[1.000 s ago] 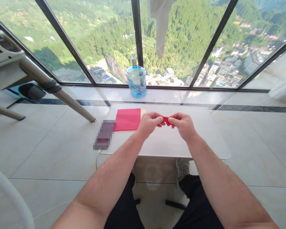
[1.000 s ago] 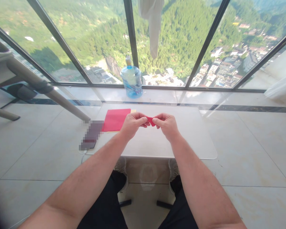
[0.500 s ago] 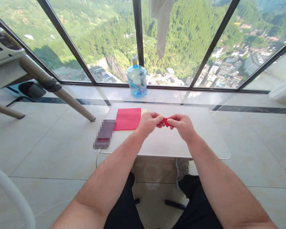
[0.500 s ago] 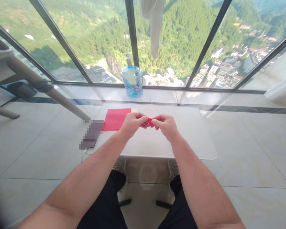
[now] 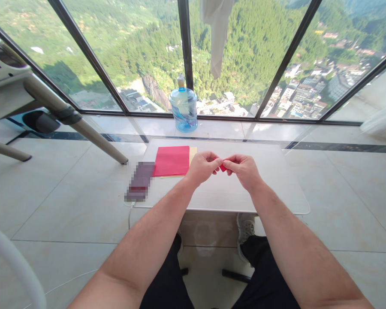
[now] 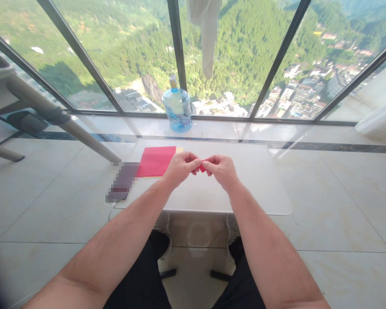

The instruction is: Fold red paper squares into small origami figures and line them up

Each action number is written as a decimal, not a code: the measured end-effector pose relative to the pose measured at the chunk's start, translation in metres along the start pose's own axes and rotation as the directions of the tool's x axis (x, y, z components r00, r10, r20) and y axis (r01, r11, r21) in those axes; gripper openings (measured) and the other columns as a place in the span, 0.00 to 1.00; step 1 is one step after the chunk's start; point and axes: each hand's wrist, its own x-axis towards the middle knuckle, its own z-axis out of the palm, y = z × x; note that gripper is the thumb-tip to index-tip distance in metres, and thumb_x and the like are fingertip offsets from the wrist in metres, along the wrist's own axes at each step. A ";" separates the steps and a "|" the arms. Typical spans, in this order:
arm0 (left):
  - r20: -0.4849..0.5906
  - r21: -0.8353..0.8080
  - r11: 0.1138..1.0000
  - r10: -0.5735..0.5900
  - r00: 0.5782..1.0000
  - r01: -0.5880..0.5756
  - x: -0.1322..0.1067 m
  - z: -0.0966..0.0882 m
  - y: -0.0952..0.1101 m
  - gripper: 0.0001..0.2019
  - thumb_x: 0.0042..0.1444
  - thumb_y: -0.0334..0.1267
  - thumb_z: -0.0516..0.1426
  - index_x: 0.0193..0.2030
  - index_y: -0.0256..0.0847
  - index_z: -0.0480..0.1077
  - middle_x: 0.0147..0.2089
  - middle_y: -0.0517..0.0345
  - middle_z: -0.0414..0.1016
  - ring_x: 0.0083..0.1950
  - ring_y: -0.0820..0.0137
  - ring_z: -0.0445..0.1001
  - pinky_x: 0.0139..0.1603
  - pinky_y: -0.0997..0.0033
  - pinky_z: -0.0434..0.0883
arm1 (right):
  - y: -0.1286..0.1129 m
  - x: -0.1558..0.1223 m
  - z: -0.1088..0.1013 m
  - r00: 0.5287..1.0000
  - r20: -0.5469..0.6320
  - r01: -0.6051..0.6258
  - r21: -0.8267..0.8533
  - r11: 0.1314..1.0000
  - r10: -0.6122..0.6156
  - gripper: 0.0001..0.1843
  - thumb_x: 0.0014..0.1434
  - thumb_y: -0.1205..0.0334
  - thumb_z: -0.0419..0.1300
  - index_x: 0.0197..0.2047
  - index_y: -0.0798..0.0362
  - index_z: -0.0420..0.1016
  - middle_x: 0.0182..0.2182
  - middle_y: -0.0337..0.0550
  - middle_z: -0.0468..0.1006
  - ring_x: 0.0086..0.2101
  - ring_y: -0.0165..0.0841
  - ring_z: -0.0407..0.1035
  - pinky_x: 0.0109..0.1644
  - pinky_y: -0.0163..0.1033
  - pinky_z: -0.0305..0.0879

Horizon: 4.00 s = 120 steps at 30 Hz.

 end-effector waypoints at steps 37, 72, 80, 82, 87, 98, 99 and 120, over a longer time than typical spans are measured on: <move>-0.039 0.050 0.997 0.059 0.998 -0.057 0.005 -0.003 -0.010 0.10 0.48 0.42 0.65 0.29 0.36 0.76 0.27 0.57 0.77 0.30 0.72 0.72 0.33 0.71 0.68 | -0.001 0.001 0.001 0.995 -0.094 0.043 -0.004 0.999 -0.043 0.14 0.48 0.53 0.72 0.29 0.55 0.81 0.20 0.40 0.78 0.22 0.29 0.68 0.26 0.36 0.66; -0.024 -0.310 0.947 -0.093 0.995 0.081 0.006 -0.002 -0.010 0.13 0.42 0.42 0.68 0.26 0.35 0.74 0.23 0.57 0.74 0.26 0.74 0.70 0.33 0.70 0.68 | -0.002 -0.001 0.002 0.967 -0.209 0.132 -0.069 0.989 -0.144 0.10 0.52 0.57 0.66 0.23 0.52 0.75 0.18 0.37 0.74 0.20 0.28 0.64 0.24 0.36 0.61; -0.006 -0.244 0.968 -0.054 0.999 0.051 0.009 -0.007 -0.011 0.11 0.43 0.39 0.68 0.24 0.35 0.73 0.21 0.58 0.72 0.24 0.76 0.68 0.30 0.71 0.64 | -0.002 -0.004 0.000 0.979 -0.132 0.128 -0.203 0.971 -0.157 0.10 0.52 0.56 0.67 0.25 0.53 0.77 0.16 0.37 0.72 0.19 0.28 0.63 0.23 0.36 0.58; -0.016 -0.290 0.955 -0.064 0.998 0.057 0.009 -0.007 -0.012 0.11 0.46 0.42 0.67 0.26 0.35 0.74 0.22 0.57 0.73 0.25 0.75 0.69 0.30 0.71 0.65 | -0.001 -0.004 0.003 0.966 -0.183 0.150 -0.176 0.973 -0.182 0.10 0.52 0.56 0.67 0.25 0.53 0.77 0.17 0.37 0.73 0.19 0.28 0.62 0.23 0.36 0.58; -0.108 -0.198 0.979 0.025 0.994 -0.046 0.013 -0.010 -0.015 0.09 0.51 0.38 0.64 0.25 0.35 0.74 0.21 0.60 0.71 0.24 0.77 0.67 0.27 0.74 0.62 | 0.004 -0.004 0.006 0.980 -0.135 0.124 -0.172 0.977 -0.148 0.09 0.52 0.55 0.67 0.28 0.53 0.80 0.19 0.38 0.74 0.20 0.29 0.64 0.25 0.37 0.60; -0.140 -0.171 0.980 -0.130 0.982 0.106 0.012 0.005 -0.027 0.08 0.54 0.39 0.65 0.36 0.36 0.78 0.31 0.55 0.79 0.30 0.71 0.78 0.32 0.72 0.75 | 0.012 -0.005 0.012 0.931 -0.080 0.252 -0.567 0.784 -0.357 0.10 0.54 0.54 0.65 0.34 0.51 0.83 0.31 0.44 0.82 0.30 0.34 0.73 0.36 0.40 0.69; -0.130 -0.172 0.981 -0.114 0.985 0.090 0.012 0.005 -0.028 0.07 0.53 0.37 0.65 0.36 0.36 0.78 0.31 0.55 0.79 0.30 0.71 0.78 0.34 0.71 0.76 | 0.012 -0.006 0.012 0.943 -0.063 0.241 -0.552 0.798 -0.328 0.11 0.55 0.53 0.66 0.34 0.51 0.83 0.30 0.44 0.83 0.30 0.35 0.74 0.36 0.40 0.69; 0.084 0.161 0.967 0.185 0.979 -0.197 0.008 -0.007 -0.024 0.14 0.58 0.43 0.57 0.36 0.37 0.80 0.28 0.55 0.78 0.30 0.71 0.74 0.31 0.73 0.68 | 0.010 0.000 0.006 0.997 -0.057 0.047 -0.213 0.976 -0.060 0.20 0.50 0.48 0.70 0.37 0.55 0.80 0.26 0.45 0.83 0.27 0.35 0.76 0.30 0.40 0.75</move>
